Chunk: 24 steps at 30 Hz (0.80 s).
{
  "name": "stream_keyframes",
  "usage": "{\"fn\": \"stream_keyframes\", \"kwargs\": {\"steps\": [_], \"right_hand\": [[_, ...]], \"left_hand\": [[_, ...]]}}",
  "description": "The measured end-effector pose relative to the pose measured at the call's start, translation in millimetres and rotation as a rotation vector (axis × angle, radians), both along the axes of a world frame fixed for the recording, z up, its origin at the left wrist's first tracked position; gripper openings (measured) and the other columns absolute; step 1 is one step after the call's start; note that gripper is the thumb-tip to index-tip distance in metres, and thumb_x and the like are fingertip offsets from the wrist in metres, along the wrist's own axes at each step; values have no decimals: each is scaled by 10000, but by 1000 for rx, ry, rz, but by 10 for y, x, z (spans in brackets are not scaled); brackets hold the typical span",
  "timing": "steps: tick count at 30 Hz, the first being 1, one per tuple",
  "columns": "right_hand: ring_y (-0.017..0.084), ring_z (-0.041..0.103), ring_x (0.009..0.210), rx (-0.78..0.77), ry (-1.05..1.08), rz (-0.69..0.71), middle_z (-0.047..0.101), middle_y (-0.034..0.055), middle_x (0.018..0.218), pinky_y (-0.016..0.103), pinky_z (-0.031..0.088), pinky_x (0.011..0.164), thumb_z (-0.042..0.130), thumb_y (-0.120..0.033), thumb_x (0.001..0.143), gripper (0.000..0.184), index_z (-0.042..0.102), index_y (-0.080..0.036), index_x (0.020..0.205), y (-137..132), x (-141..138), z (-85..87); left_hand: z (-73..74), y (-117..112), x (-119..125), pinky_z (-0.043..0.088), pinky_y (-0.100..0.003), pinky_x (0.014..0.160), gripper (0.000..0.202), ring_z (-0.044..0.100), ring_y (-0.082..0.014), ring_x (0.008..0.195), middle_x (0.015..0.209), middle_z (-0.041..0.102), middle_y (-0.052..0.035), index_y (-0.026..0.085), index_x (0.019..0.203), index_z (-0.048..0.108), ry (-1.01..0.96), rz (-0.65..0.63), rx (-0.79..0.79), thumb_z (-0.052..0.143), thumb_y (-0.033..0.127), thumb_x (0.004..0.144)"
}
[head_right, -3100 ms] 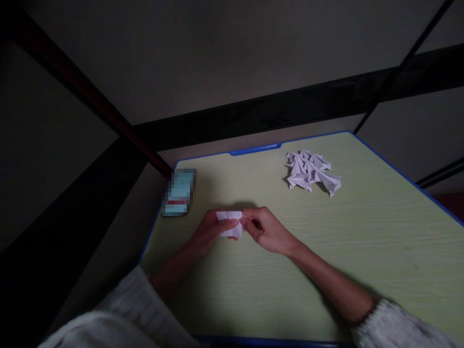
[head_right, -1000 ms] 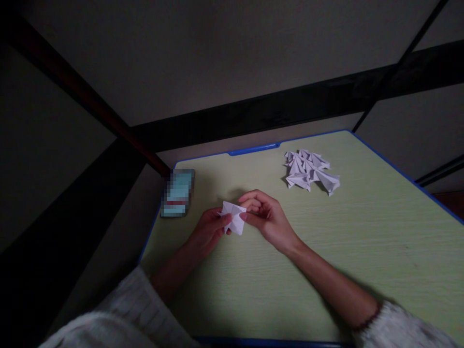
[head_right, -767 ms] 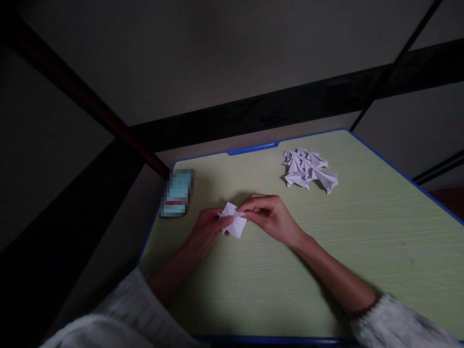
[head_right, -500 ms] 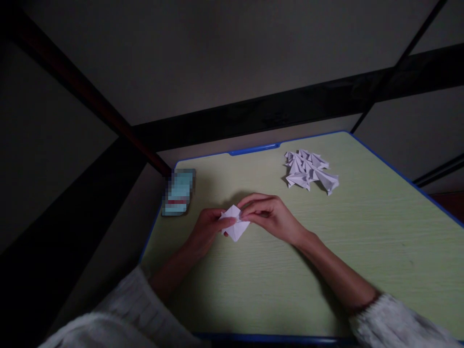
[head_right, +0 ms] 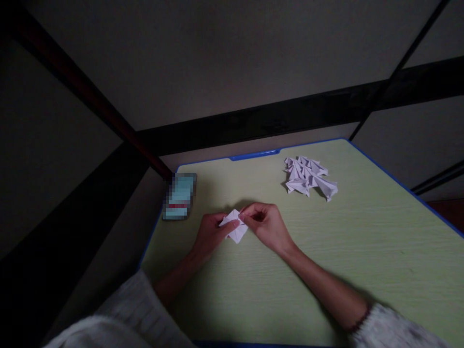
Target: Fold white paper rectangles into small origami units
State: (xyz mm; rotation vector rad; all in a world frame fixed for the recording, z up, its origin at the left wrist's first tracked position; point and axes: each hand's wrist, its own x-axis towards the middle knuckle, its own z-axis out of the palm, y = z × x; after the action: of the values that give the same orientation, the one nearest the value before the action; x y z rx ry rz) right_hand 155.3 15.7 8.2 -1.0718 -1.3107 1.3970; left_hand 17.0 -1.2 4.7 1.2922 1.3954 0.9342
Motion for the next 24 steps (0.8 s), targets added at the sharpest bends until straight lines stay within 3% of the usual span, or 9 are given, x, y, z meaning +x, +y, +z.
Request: {"fn": "stream_keyframes", "kwargs": {"steps": [9,15,20,24], "right_hand": [[104,546,485,-200,225,-93,617,-8,520,244,430,511,704,-162,452,169,536,-147,457,5,-33,-22],[101,536,426,-199,394,-93,596,-64,454,211,412,446,743,-98,380,383,451,-193,610,14,-48,-10],[84,556,464,-303,367,-55,618,-39,516,191,432,469,727,-242,490,307,482,-180,664,55,-15,21],[97,591,614,-177,251,0,643,-7,698,211,464,572,704,-259,534,230,528,-168,650,7,-1,77]], "left_hand": [[40,-6,11,239,-179,413,199,331,-61,451,466,405,43,107,530,526,8,-13,41,542,279,628],[30,-17,27,263,-175,403,208,372,-66,439,459,426,39,122,528,497,33,-32,29,539,292,640],[-6,9,8,305,-171,394,222,406,-70,429,463,463,30,125,535,495,-68,3,37,542,314,641],[-6,34,-16,335,-178,400,211,428,-73,425,483,511,18,109,584,548,-178,110,24,563,315,626]]}}
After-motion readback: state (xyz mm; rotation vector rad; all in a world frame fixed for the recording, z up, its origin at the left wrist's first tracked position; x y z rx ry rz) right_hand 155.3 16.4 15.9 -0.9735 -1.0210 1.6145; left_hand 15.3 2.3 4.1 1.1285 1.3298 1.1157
